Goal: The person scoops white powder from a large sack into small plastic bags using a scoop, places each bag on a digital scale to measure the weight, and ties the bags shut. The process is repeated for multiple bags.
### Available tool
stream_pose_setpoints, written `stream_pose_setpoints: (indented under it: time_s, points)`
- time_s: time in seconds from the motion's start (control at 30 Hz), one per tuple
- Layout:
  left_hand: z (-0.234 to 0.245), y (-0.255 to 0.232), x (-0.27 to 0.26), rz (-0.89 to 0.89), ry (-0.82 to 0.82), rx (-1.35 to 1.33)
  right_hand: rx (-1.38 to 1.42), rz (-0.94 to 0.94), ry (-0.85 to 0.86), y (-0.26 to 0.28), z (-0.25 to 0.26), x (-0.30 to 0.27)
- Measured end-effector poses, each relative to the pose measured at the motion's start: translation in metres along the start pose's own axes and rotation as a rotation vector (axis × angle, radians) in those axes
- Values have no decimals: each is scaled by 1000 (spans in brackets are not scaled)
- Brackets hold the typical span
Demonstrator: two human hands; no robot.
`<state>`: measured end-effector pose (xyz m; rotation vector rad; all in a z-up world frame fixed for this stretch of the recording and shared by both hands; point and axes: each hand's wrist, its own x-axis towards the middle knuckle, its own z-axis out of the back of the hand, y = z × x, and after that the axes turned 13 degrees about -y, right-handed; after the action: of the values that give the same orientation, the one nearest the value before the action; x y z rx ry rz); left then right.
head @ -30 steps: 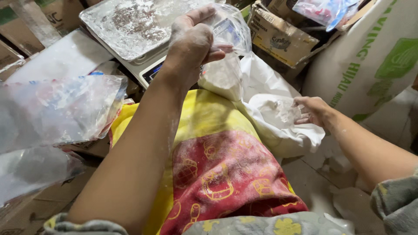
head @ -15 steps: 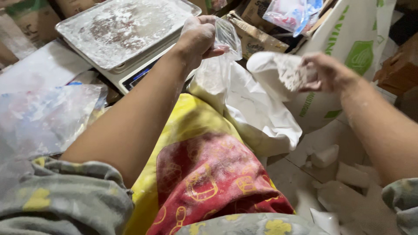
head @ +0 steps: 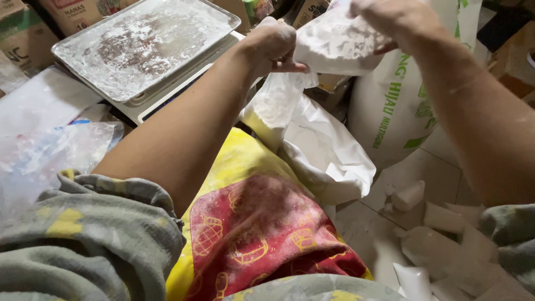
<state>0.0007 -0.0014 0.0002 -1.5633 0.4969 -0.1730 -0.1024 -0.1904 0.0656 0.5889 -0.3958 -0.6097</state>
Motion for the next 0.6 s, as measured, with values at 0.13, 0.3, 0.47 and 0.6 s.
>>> stream_pose_setpoints:
  time_s: [0.13, 0.3, 0.47, 0.6]
  points:
    - [-2, 9, 6, -53, 78, 42, -195, 204, -125, 9, -15, -13]
    - [-9, 23, 13, 46, 8, -52, -490, 431, -260, 8, -37, -29]
    - [-13, 30, 12, -4, 49, -76, -431, 830, -460, -1, -46, -29]
    - [-13, 27, 7, 3, 30, -68, -357, 819, -473, -9, -44, -25]
